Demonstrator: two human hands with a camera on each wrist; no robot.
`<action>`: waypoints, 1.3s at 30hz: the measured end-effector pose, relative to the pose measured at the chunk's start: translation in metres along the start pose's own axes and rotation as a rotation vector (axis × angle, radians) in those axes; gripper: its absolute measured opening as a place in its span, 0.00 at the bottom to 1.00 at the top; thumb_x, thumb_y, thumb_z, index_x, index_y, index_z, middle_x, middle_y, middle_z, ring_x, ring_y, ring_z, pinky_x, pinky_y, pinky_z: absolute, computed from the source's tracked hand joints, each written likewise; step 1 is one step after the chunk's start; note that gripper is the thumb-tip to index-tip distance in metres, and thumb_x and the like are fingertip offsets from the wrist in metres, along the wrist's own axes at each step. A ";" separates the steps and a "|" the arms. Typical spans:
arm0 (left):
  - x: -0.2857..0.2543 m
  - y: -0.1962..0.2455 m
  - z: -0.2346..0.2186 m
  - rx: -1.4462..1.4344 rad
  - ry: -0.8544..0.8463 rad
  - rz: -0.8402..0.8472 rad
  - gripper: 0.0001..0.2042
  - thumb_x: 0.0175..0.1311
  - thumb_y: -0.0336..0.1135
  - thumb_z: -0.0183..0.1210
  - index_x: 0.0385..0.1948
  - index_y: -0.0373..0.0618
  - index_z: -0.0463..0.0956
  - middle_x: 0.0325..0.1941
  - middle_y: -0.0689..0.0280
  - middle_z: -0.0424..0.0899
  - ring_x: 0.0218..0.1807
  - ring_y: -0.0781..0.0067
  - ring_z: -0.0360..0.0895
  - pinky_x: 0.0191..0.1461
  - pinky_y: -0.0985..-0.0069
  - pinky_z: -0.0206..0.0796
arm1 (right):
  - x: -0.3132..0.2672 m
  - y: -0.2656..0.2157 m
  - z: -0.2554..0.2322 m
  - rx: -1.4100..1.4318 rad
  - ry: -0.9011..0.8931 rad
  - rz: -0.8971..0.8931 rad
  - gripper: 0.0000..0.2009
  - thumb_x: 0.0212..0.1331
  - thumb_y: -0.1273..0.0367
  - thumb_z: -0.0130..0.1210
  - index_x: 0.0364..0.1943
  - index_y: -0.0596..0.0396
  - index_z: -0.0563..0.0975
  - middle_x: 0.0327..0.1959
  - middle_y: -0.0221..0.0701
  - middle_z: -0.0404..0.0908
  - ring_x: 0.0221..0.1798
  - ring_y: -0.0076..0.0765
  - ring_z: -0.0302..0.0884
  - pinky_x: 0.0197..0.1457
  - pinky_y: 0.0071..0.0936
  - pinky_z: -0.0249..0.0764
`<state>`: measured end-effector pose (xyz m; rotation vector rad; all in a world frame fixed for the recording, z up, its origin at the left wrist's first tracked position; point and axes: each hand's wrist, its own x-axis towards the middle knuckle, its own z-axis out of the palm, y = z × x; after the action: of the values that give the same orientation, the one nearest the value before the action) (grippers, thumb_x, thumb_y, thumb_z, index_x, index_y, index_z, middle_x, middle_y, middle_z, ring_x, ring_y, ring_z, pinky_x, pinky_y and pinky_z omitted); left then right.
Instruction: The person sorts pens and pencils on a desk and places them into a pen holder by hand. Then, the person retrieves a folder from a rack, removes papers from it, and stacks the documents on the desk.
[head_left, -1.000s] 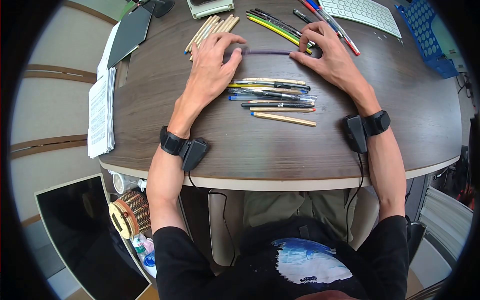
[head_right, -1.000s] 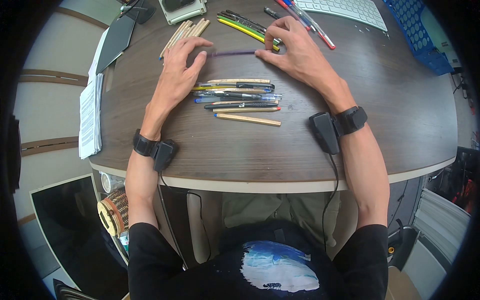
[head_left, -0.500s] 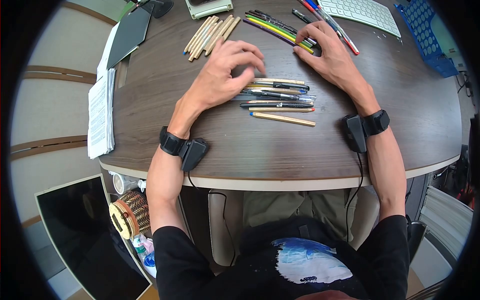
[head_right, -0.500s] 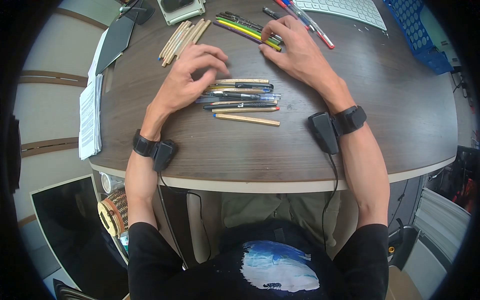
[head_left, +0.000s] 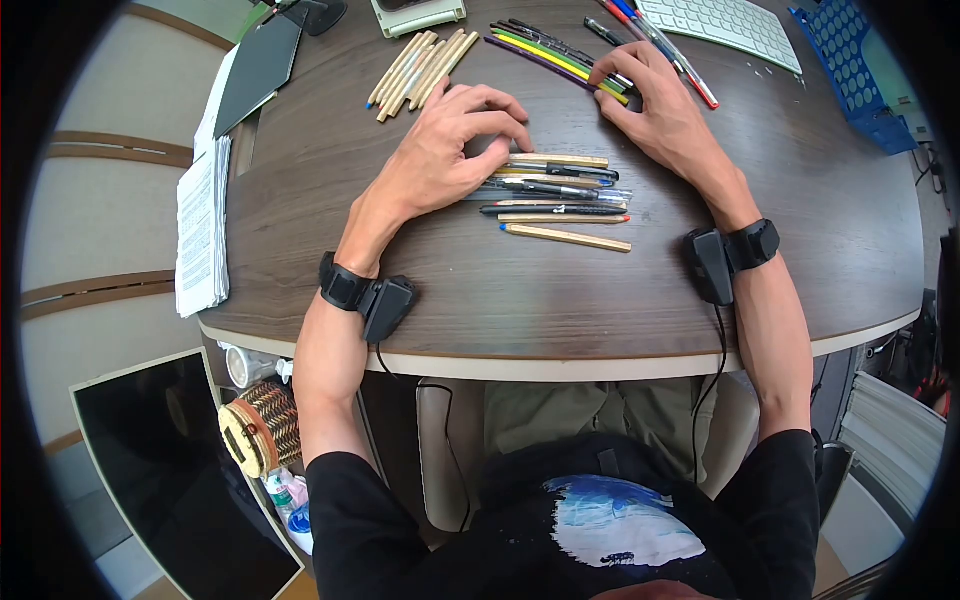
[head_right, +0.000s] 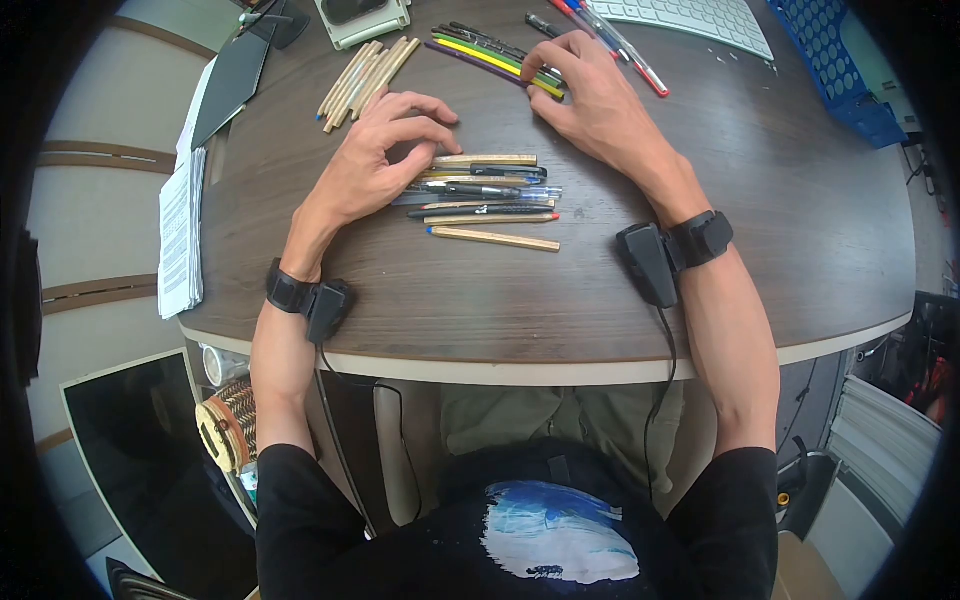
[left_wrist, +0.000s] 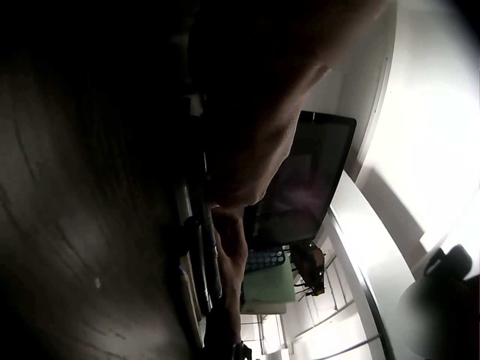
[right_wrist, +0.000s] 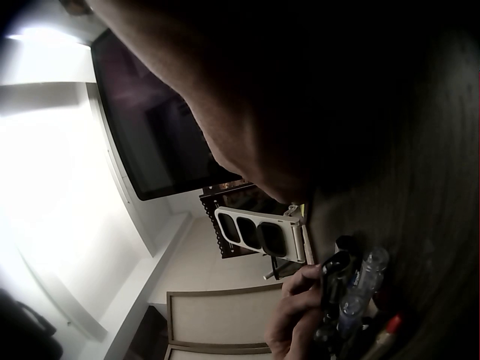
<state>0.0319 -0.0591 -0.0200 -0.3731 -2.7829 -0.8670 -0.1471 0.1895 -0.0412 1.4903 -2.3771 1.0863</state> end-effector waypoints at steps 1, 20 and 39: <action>0.000 0.000 0.001 0.053 0.028 0.007 0.10 0.70 0.30 0.60 0.43 0.52 0.91 0.59 0.70 0.87 0.66 0.66 0.79 0.86 0.50 0.50 | 0.000 0.001 0.000 -0.002 -0.001 -0.007 0.11 0.68 0.66 0.65 0.51 0.51 0.84 0.55 0.36 0.79 0.60 0.44 0.77 0.63 0.42 0.75; 0.001 0.002 -0.001 0.028 0.011 0.050 0.10 0.69 0.27 0.59 0.44 0.46 0.89 0.60 0.66 0.86 0.66 0.61 0.80 0.70 0.61 0.73 | -0.001 -0.001 -0.001 0.015 -0.023 0.033 0.11 0.69 0.66 0.65 0.51 0.51 0.84 0.54 0.36 0.79 0.59 0.43 0.77 0.62 0.41 0.74; -0.002 -0.013 0.004 0.221 0.209 -0.128 0.10 0.72 0.32 0.57 0.43 0.50 0.90 0.52 0.70 0.89 0.62 0.65 0.80 0.83 0.48 0.52 | 0.000 0.002 0.002 0.001 0.004 -0.022 0.11 0.69 0.66 0.65 0.52 0.52 0.84 0.53 0.37 0.79 0.58 0.44 0.77 0.62 0.41 0.74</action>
<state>0.0290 -0.0673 -0.0309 -0.0646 -2.6909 -0.5758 -0.1484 0.1894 -0.0437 1.5101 -2.3521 1.0849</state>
